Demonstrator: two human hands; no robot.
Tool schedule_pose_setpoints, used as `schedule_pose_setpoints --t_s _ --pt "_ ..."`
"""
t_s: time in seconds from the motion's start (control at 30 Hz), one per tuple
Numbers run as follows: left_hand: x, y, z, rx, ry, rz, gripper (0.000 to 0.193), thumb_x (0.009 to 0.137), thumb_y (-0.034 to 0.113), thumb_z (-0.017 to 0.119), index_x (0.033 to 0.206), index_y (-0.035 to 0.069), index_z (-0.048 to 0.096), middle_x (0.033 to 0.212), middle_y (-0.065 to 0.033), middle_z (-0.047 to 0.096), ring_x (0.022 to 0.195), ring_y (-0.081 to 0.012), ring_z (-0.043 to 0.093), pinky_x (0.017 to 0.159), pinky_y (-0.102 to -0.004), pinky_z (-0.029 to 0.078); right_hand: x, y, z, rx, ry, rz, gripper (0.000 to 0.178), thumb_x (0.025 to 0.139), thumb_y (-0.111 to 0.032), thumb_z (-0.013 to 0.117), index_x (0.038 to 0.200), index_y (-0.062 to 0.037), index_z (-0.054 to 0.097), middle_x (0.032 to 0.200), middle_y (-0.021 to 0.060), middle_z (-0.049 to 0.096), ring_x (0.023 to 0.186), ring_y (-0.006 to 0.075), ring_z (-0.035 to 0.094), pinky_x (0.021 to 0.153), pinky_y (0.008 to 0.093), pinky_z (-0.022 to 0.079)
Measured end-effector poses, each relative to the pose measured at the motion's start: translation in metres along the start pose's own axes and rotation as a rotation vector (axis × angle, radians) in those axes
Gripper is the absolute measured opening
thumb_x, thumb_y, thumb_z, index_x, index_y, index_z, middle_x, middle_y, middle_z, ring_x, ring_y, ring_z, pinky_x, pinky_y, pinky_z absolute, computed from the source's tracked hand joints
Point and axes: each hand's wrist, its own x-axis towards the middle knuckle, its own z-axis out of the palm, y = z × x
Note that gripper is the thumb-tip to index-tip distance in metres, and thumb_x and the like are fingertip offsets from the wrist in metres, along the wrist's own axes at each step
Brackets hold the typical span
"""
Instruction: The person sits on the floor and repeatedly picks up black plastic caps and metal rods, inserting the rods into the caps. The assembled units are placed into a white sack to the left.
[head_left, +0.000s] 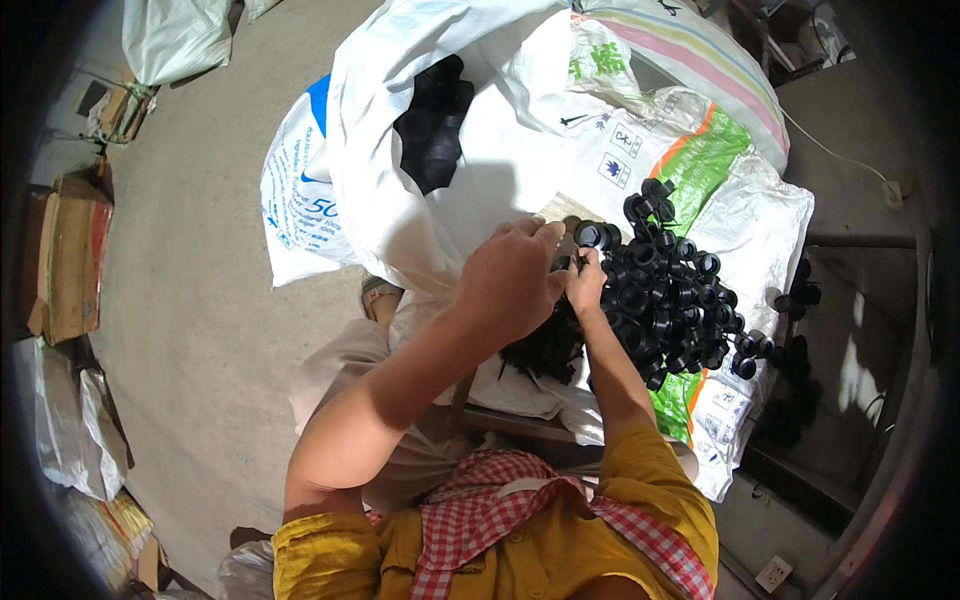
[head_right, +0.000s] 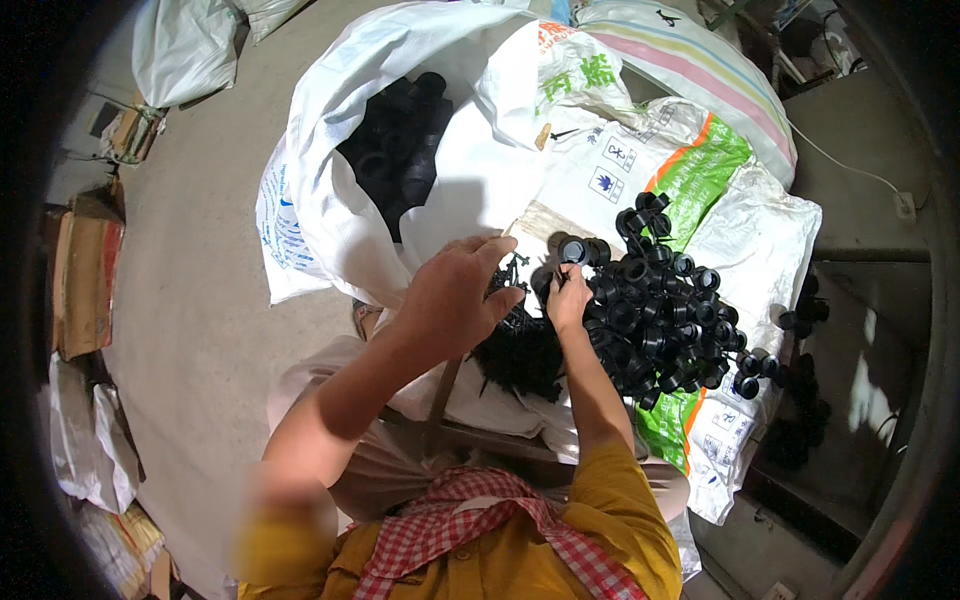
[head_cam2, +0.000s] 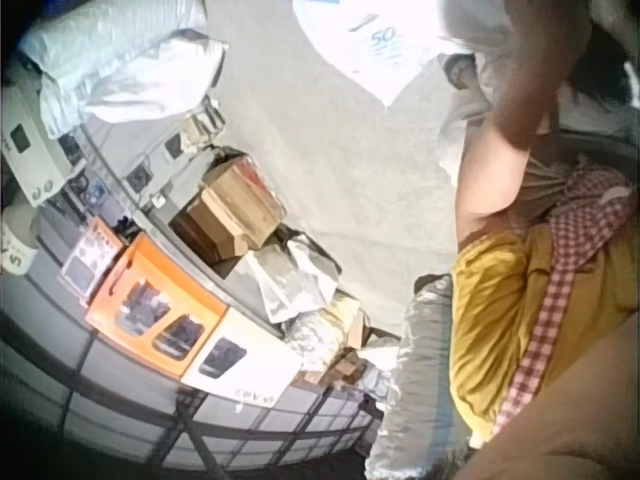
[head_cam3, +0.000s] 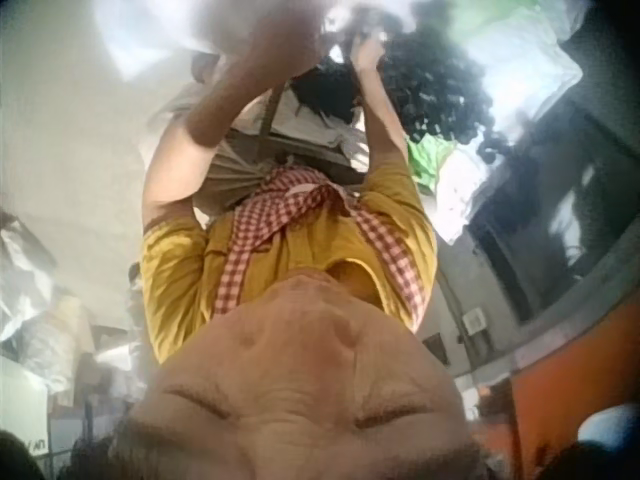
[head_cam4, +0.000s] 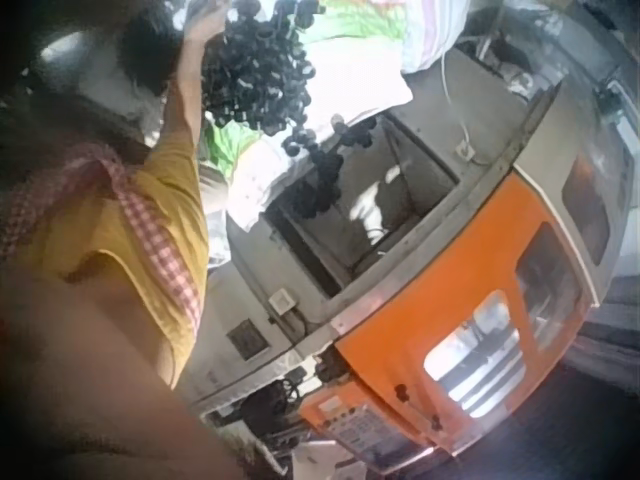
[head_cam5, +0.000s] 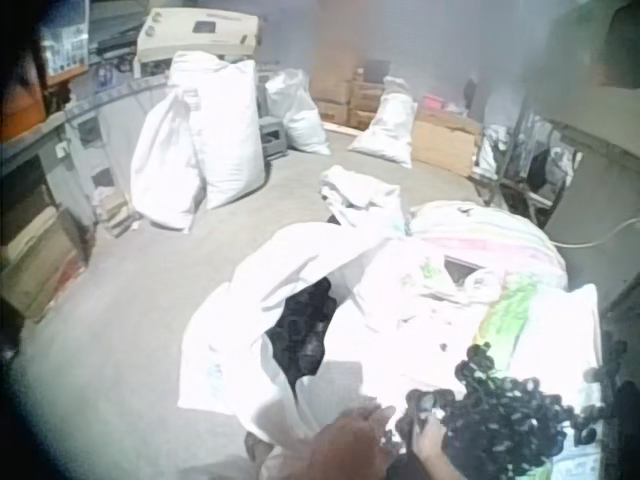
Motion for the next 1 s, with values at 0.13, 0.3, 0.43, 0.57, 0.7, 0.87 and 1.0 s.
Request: schedule_pose_setpoints --t_s 0.13,0.3,0.43,0.57,0.7,0.87,1.0 --pt "-0.005 -0.008 0.020 -0.105 0.145 0.142 0.051 0.079 0.016 0.071 0.123 -0.002 0.053 0.115 -0.0234 0.060 0.108 -0.0366 0.057 0.093 -0.0397 0.044 -0.048 -0.086 -0.089 0.235 -0.067 -0.454 0.018 0.076 0.005 0.059 0.090 -0.0055 0.054 0.087 0.0154 0.057 0.083 0.0374 0.056 0.079 0.0423 0.045" --pt "-0.008 -0.006 0.035 -0.273 -0.152 -0.015 0.036 0.078 0.012 0.066 0.109 -0.004 0.058 0.084 -0.0164 0.066 0.073 -0.0290 0.066 0.067 -0.0366 0.053 -0.079 -0.138 -0.162 0.247 -0.113 -0.988 0.025 0.070 0.008 0.062 0.088 -0.0046 0.052 0.090 0.0148 0.058 0.088 0.0359 0.059 0.092 0.0420 0.045" --pt "-0.014 -0.008 0.053 -0.595 -0.285 -0.157 0.024 0.080 0.011 0.066 0.096 -0.005 0.058 0.072 -0.0084 0.062 0.052 -0.0140 0.059 0.047 -0.0262 0.048 -0.116 -0.126 -0.162 0.503 -0.197 -0.387 0.021 0.081 0.003 0.055 0.100 -0.0033 0.046 0.095 0.0111 0.058 0.084 0.0168 0.056 0.085 0.0304 0.044" --pt "-0.026 -0.006 0.057 -0.441 -0.076 0.059 0.024 0.080 0.013 0.067 0.098 -0.002 0.060 0.075 -0.0127 0.064 0.067 -0.0213 0.065 0.063 -0.0334 0.051 -0.141 -0.149 -0.151 1.050 -0.358 0.017 0.020 0.084 0.002 0.048 0.102 -0.0036 0.046 0.094 0.0077 0.059 0.087 0.0131 0.054 0.084 0.0263 0.043" --pt "-0.032 0.004 0.039 -0.487 -0.210 0.235 0.019 0.075 0.007 0.067 0.092 0.003 0.060 0.082 -0.0122 0.065 0.076 -0.0269 0.065 0.067 -0.0347 0.050 -0.149 -0.181 -0.156 1.397 -0.325 0.540 0.019 0.076 -0.014 0.053 0.091 -0.0026 0.055 0.064 0.0042 0.051 0.061 0.0201 0.051 0.074 0.0318 0.044" --pt "-0.033 0.006 0.027 -0.424 -0.420 0.694 0.019 0.070 -0.004 0.064 0.087 0.004 0.060 0.083 -0.0082 0.063 0.082 -0.0256 0.064 0.070 -0.0339 0.049 -0.158 -0.148 -0.153 1.912 -1.301 0.200 0.035 0.077 -0.039 0.054 0.086 -0.0053 0.053 0.059 0.0021 0.044 0.061 0.0201 0.042 0.071 0.0368 0.034" --pt "-0.040 0.001 0.024 -0.521 -0.530 0.631 0.021 0.068 -0.006 0.065 0.085 0.005 0.060 0.079 -0.0080 0.063 0.078 -0.0268 0.063 0.068 -0.0344 0.049 -0.166 -0.152 -0.161 1.747 -1.368 0.172 0.043 0.079 -0.042 0.053 0.100 -0.0045 0.055 0.062 0.0016 0.044 0.060 0.0174 0.040 0.073 0.0360 0.035"
